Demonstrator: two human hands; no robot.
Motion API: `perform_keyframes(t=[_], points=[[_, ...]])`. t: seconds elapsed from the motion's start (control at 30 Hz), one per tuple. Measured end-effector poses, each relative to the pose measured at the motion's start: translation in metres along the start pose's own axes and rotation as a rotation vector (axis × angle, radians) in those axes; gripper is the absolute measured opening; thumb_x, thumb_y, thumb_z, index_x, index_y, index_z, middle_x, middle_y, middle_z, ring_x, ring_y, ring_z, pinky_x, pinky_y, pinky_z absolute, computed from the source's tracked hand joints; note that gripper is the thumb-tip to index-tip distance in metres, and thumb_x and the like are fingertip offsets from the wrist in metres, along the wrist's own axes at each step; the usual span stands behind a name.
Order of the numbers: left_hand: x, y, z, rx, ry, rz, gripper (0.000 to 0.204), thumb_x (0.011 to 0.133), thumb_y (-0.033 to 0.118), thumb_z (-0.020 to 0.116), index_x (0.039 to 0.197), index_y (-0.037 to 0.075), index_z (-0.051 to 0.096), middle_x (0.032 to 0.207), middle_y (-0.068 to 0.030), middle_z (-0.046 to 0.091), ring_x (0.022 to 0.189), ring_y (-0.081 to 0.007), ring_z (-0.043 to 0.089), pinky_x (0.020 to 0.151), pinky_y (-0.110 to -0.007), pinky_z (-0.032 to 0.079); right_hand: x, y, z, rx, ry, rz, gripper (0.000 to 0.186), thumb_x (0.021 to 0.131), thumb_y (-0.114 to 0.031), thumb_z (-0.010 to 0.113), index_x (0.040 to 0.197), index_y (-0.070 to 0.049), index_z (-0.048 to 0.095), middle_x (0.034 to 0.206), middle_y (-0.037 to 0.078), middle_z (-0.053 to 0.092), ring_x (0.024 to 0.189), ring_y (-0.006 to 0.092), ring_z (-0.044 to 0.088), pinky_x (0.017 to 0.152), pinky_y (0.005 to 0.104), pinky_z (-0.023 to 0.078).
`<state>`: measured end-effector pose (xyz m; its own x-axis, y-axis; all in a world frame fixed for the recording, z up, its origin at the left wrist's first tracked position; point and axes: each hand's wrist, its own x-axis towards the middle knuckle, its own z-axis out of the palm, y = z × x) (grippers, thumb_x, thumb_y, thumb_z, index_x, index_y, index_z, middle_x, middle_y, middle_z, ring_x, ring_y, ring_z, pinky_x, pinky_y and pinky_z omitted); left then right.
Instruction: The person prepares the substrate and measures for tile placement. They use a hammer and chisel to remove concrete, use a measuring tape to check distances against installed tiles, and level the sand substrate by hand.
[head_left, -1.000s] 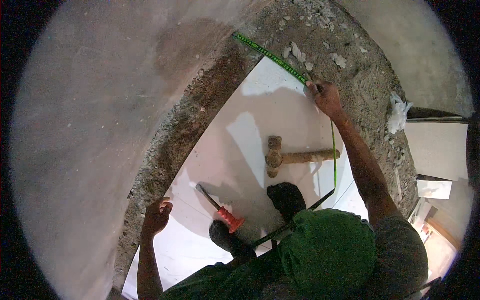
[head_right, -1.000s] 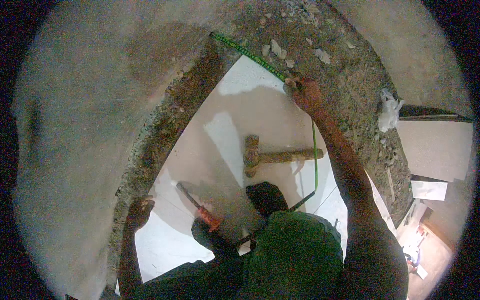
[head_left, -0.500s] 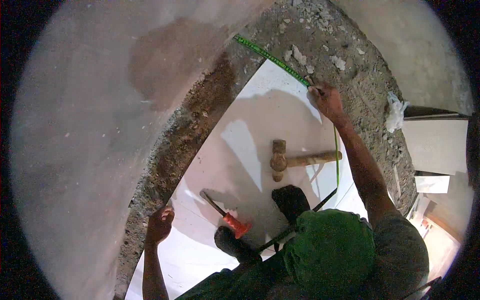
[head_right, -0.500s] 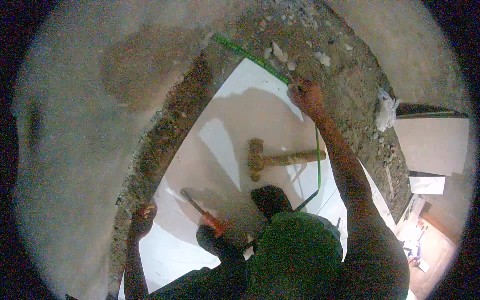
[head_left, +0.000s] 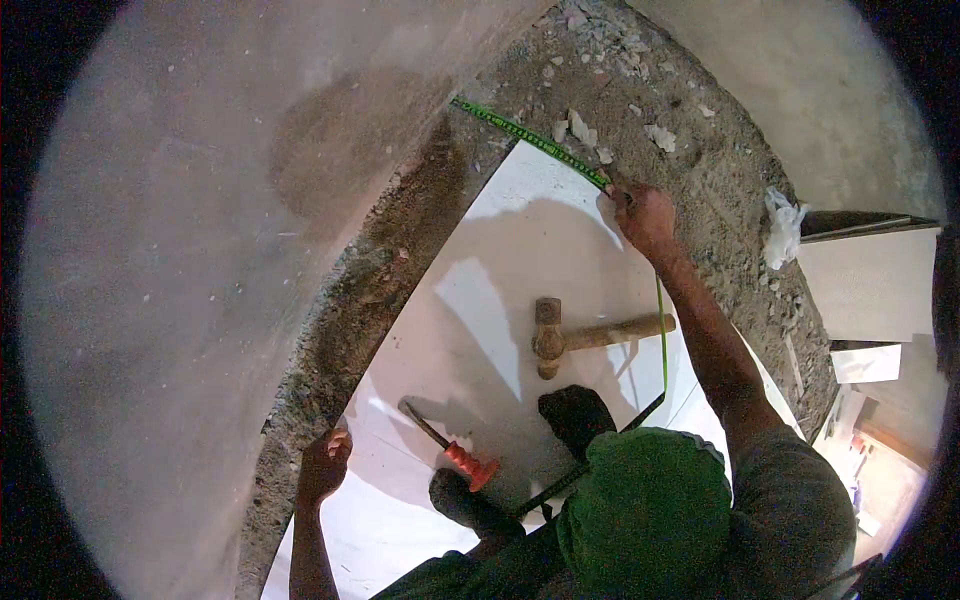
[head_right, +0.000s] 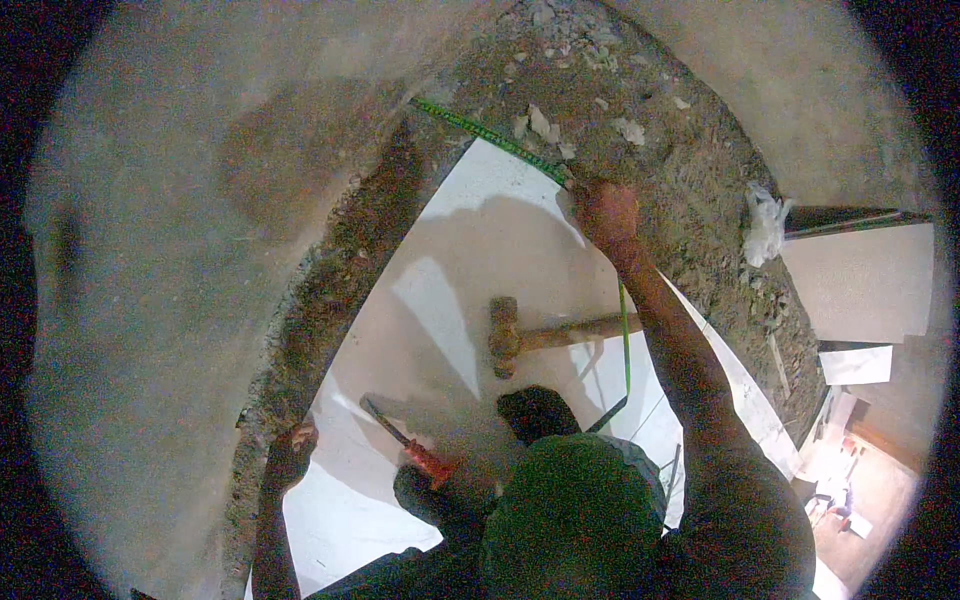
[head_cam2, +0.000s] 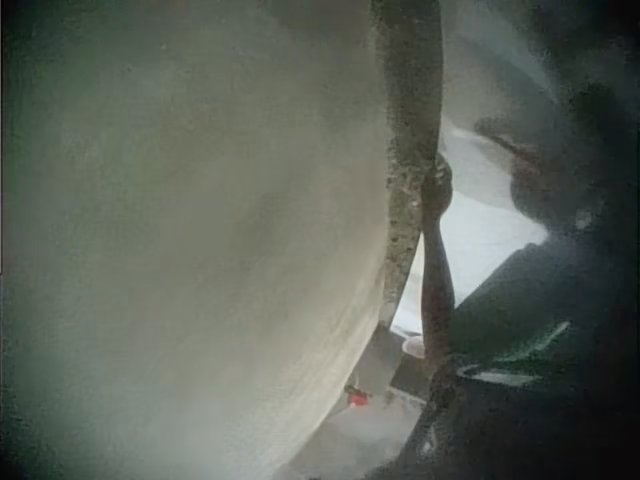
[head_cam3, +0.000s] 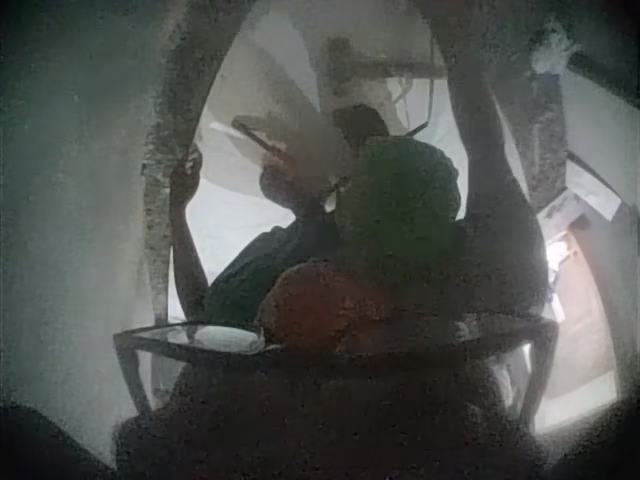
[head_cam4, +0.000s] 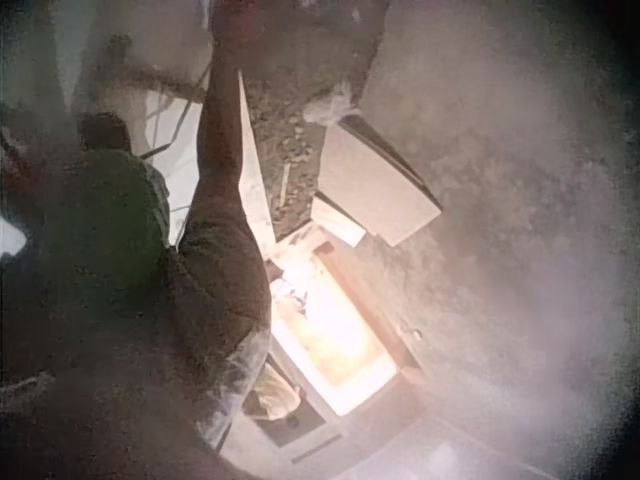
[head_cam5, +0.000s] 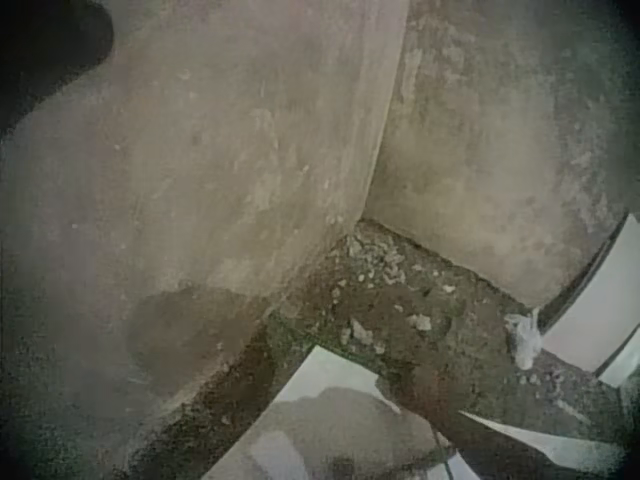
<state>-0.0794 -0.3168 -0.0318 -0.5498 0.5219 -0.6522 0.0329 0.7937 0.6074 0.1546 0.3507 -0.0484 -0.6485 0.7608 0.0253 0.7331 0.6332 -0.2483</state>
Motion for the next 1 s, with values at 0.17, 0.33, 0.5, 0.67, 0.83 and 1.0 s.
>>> perform_keyframes(t=[0.17, 0.33, 0.5, 0.67, 0.83, 1.0], points=[[-0.004, -0.004, -0.007, 0.068, -0.005, -0.106, 0.025, 0.099, 0.018, 0.064, 0.118, 0.002, 0.070, 0.104, -0.0211, 0.075, 0.102, -0.0290, 0.075, 0.088, -0.041, 0.059, -0.004, -0.009, 0.006, -0.027, 0.011, -0.028, 0.025, 0.096, -0.032, 0.066, 0.110, -0.015, 0.078, 0.094, 0.022, 0.073, 0.081, 0.0447, 0.071, 0.073, 0.0551, 0.057], [-0.008, 0.046, -0.005, 0.181, -0.032, -0.026, 0.024, 0.100, 0.018, 0.064, 0.118, 0.003, 0.070, 0.104, -0.0192, 0.076, 0.103, -0.0294, 0.075, 0.087, -0.041, 0.059, -0.007, 0.000, 0.009, 0.060, 0.024, -0.005, 0.026, 0.097, -0.032, 0.065, 0.113, -0.017, 0.078, 0.100, 0.022, 0.073, 0.088, 0.0442, 0.071, 0.077, 0.0536, 0.057], [-0.009, 0.023, -0.007, 0.178, -0.026, 0.024, 0.024, 0.100, 0.018, 0.064, 0.118, 0.003, 0.070, 0.103, -0.0192, 0.076, 0.101, -0.0295, 0.075, 0.086, -0.041, 0.059, -0.011, -0.002, 0.003, 0.014, -0.049, 0.028, 0.024, 0.098, -0.032, 0.064, 0.107, -0.014, 0.076, 0.099, 0.021, 0.073, 0.090, 0.0439, 0.070, 0.079, 0.0542, 0.055], [-0.007, -0.013, -0.009, 0.352, -0.077, 0.080, 0.025, 0.100, 0.019, 0.065, 0.118, 0.002, 0.070, 0.103, -0.0200, 0.076, 0.101, -0.0314, 0.075, 0.087, -0.041, 0.059, -0.014, 0.009, 0.016, 0.063, 0.011, -0.007, 0.026, 0.095, -0.035, 0.066, 0.105, -0.013, 0.075, 0.090, 0.021, 0.073, 0.080, 0.0438, 0.071, 0.072, 0.0555, 0.057], [-0.004, 0.006, -0.005, 0.141, -0.046, 0.004, 0.027, 0.100, 0.021, 0.064, 0.118, 0.001, 0.069, 0.108, -0.0185, 0.076, 0.104, -0.0319, 0.075, 0.089, -0.043, 0.059, -0.016, 0.011, 0.017, 0.106, 0.096, -0.060, 0.030, 0.093, -0.037, 0.068, 0.110, -0.013, 0.074, 0.084, 0.021, 0.072, 0.072, 0.0431, 0.070, 0.066, 0.0571, 0.058], [-0.002, 0.019, -0.007, 0.207, -0.050, 0.022, 0.028, 0.102, 0.022, 0.063, 0.118, 0.001, 0.069, 0.110, -0.0186, 0.075, 0.105, -0.0310, 0.074, 0.090, -0.041, 0.059, -0.019, 0.002, 0.008, 0.059, 0.038, 0.003, 0.028, 0.097, -0.033, 0.066, 0.110, -0.011, 0.078, 0.099, 0.023, 0.073, 0.086, 0.0450, 0.071, 0.076, 0.0534, 0.056]])
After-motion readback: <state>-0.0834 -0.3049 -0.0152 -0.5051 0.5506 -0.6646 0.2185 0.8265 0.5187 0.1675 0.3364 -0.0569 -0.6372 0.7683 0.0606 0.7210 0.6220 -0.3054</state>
